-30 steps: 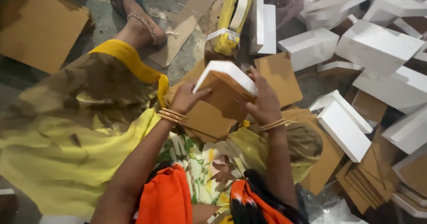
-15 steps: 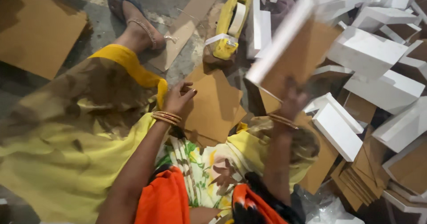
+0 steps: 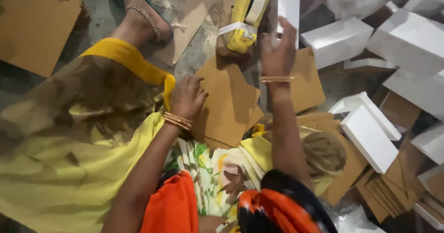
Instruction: The person sits on the floor and assembles small cardboard boxes by folding the flaps and securing them with tape. They repeatedly pick up flat cardboard pieces, fold them into box shapes, and use a tape dispenser to seal the edges.
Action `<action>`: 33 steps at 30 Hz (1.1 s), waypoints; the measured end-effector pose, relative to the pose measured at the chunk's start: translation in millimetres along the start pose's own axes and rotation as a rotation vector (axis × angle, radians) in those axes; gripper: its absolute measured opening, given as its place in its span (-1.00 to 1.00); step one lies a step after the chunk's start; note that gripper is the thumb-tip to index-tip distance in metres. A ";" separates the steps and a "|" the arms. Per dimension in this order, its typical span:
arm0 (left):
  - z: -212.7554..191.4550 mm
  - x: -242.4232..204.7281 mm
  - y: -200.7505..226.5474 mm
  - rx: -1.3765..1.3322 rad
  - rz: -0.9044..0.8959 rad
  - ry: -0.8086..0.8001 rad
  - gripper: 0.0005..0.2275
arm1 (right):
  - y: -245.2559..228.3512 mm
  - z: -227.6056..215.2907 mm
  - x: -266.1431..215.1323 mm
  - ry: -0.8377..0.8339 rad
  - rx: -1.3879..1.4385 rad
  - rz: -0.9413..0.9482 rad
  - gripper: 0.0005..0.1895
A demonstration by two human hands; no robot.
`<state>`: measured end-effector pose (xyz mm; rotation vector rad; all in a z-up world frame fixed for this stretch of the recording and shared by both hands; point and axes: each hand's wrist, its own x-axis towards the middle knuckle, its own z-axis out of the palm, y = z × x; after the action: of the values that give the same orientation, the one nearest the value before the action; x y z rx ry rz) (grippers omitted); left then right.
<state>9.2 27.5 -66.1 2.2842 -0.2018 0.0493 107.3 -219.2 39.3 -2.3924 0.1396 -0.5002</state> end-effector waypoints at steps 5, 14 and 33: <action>6.8 10.4 3.7 0.043 -0.009 -0.017 -0.41 | 110.0 33.9 36.1 -0.044 -0.363 -0.054 -0.24; 9.9 13.0 -11.4 -0.079 -0.140 -0.049 -0.42 | 120.2 -15.4 41.2 0.160 0.103 0.348 -0.35; 8.2 81.9 -72.0 -0.594 -0.172 -0.242 -0.69 | -23.7 -117.4 -189.8 -0.161 -0.011 -0.306 -0.57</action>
<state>101.4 57.4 -116.8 1.7005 -0.1219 -0.3355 -113.9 -228.5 76.1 -2.4652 -0.3001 -0.4424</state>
